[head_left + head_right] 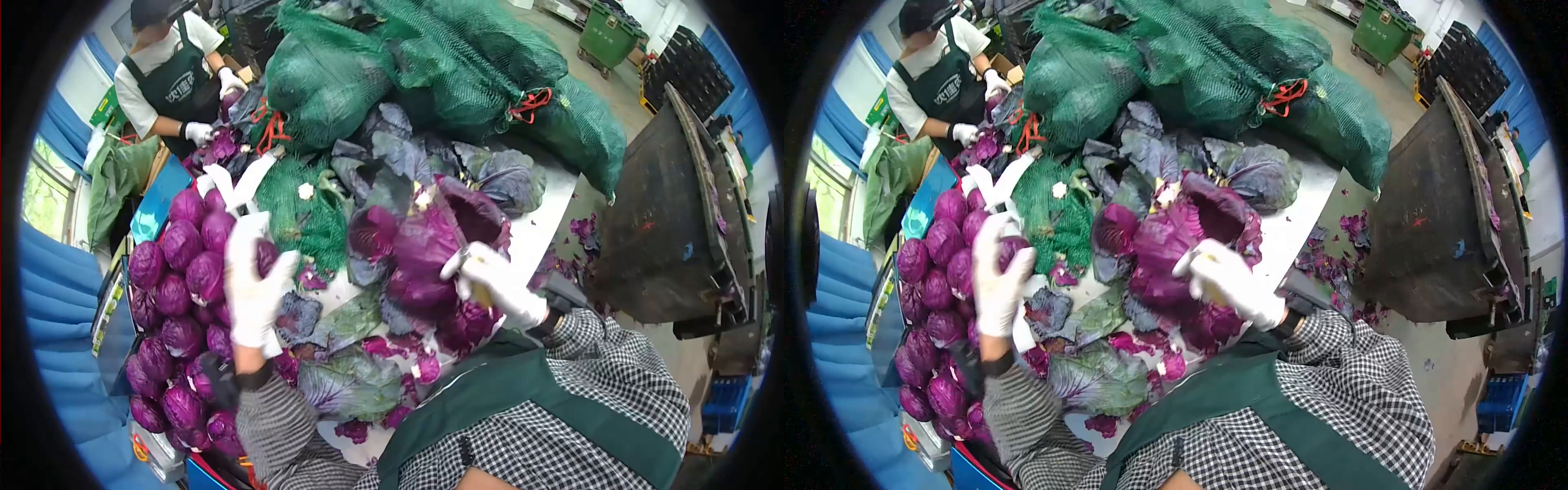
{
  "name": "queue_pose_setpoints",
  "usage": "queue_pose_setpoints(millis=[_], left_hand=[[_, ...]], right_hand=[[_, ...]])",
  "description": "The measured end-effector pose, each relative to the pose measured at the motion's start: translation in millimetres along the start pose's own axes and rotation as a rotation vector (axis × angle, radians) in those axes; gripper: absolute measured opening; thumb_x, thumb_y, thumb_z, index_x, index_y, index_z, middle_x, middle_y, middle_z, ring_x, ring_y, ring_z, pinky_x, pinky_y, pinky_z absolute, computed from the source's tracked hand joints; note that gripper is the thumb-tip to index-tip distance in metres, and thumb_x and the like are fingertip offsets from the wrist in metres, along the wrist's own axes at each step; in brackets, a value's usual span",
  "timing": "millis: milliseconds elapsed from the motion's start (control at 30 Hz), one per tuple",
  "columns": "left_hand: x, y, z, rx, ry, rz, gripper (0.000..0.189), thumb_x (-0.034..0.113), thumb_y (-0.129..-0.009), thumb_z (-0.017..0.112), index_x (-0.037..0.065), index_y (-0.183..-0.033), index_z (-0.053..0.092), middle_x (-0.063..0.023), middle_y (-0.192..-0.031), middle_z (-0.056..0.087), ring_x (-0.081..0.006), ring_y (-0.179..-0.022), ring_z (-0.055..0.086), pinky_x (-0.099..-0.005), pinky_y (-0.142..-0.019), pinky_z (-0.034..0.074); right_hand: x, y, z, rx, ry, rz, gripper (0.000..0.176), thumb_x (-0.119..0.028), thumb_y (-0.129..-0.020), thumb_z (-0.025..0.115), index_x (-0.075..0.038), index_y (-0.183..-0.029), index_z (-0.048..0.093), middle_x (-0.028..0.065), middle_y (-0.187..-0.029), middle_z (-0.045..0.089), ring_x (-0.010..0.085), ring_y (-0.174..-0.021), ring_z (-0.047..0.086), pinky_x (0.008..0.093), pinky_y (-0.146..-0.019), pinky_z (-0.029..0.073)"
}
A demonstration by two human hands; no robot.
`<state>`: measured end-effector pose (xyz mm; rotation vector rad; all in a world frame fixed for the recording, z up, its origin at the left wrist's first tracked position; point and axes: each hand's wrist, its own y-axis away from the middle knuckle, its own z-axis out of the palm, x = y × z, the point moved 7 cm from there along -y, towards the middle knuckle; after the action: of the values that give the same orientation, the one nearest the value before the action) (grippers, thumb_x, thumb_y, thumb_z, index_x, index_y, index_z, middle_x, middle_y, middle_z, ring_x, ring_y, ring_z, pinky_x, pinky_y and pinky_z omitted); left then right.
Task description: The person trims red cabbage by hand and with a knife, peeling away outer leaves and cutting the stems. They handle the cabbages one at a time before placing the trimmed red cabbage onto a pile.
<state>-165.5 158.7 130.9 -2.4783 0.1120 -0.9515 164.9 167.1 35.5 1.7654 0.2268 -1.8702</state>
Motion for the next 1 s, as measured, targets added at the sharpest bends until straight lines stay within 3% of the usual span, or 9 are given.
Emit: queue_pose_setpoints(millis=[133,200,333,467,600,733,800,867,1000], left_hand=[[-22,-34,132,-0.092,-0.089,0.006,0.067,0.027,-0.080,0.074,0.005,-0.136,0.044,-0.0183,-0.138,0.046,-0.0324,-0.130,0.041,-0.0396,-0.109,0.031],[-55,-40,180,-0.059,-0.297,-0.059,0.080,0.051,-0.077,0.070,0.011,-0.140,0.041,-0.0355,-0.143,0.027,-0.0458,-0.134,0.029,-0.0456,-0.111,0.027],[-22,-24,251,-0.186,-0.255,-0.158,0.078,0.058,-0.072,0.069,0.012,-0.132,0.051,-0.0394,-0.142,0.025,-0.0533,-0.132,0.028,-0.0521,-0.109,0.027],[57,-5,255,-0.459,-0.305,-0.156,0.070,0.055,-0.070,0.072,0.010,-0.122,0.062,-0.0379,-0.145,0.020,-0.0521,-0.134,0.024,-0.0511,-0.111,0.023],[88,20,251,-0.577,-0.360,-0.101,0.072,0.053,-0.069,0.073,0.011,-0.125,0.058,-0.0252,-0.135,0.047,-0.0508,-0.130,0.031,-0.0520,-0.108,0.029],[85,12,230,-0.578,-0.187,-0.305,0.069,0.047,-0.068,0.076,0.014,-0.125,0.057,-0.0272,-0.133,0.047,-0.0454,-0.126,0.039,-0.0497,-0.106,0.033],[115,-33,205,-0.213,-0.284,-0.138,0.062,0.034,-0.070,0.078,0.010,-0.122,0.058,-0.0253,-0.130,0.049,-0.0425,-0.122,0.045,-0.0468,-0.104,0.036],[156,-78,214,-0.160,-0.152,0.035,0.054,0.020,-0.074,0.074,0.007,-0.124,0.056,-0.0190,-0.131,0.052,-0.0355,-0.125,0.047,-0.0423,-0.105,0.036],[187,-85,333,-0.520,0.117,0.325,0.065,0.031,-0.075,0.073,0.006,-0.130,0.049,-0.0182,-0.130,0.052,-0.0324,-0.122,0.051,-0.0383,-0.101,0.042]], right_hand=[[-16,-18,-147,0.537,0.565,-0.362,0.029,-0.022,-0.088,0.063,-0.005,-0.112,0.059,0.0071,-0.094,0.064,0.0178,-0.082,0.061,0.0300,-0.078,0.049],[-21,-32,-198,0.612,0.712,-0.538,0.038,-0.019,-0.085,0.067,-0.005,-0.118,0.057,0.0089,-0.103,0.065,0.0217,-0.097,0.061,0.0322,-0.088,0.047],[18,-79,-264,0.554,0.693,-0.265,0.052,-0.031,-0.085,0.065,-0.010,-0.131,0.051,0.0172,-0.121,0.060,0.0284,-0.108,0.059,0.0356,-0.094,0.045],[9,-104,-268,0.274,0.699,-0.020,0.055,-0.036,-0.085,0.065,-0.015,-0.133,0.050,0.0159,-0.124,0.058,0.0298,-0.110,0.057,0.0372,-0.094,0.045],[-10,-101,-263,0.214,0.971,-0.219,0.060,-0.047,-0.081,0.066,-0.017,-0.131,0.053,0.0135,-0.125,0.057,0.0288,-0.112,0.056,0.0381,-0.093,0.045],[-29,-84,-245,0.176,0.858,-0.277,0.059,-0.029,-0.079,0.074,-0.012,-0.131,0.052,0.0105,-0.115,0.061,0.0238,-0.106,0.058,0.0349,-0.091,0.046],[-20,-77,-244,0.253,0.802,-0.374,0.054,-0.022,-0.076,0.077,-0.008,-0.123,0.055,0.0090,-0.107,0.061,0.0218,-0.099,0.059,0.0328,-0.087,0.047],[-5,-69,-243,0.315,0.520,-0.305,0.044,-0.020,-0.076,0.078,-0.005,-0.112,0.057,0.0081,-0.101,0.060,0.0193,-0.094,0.058,0.0307,-0.084,0.047],[3,-62,-237,0.341,0.434,-0.283,0.033,-0.018,-0.080,0.075,-0.004,-0.104,0.058,0.0047,-0.094,0.059,0.0145,-0.087,0.056,0.0283,-0.079,0.046]])
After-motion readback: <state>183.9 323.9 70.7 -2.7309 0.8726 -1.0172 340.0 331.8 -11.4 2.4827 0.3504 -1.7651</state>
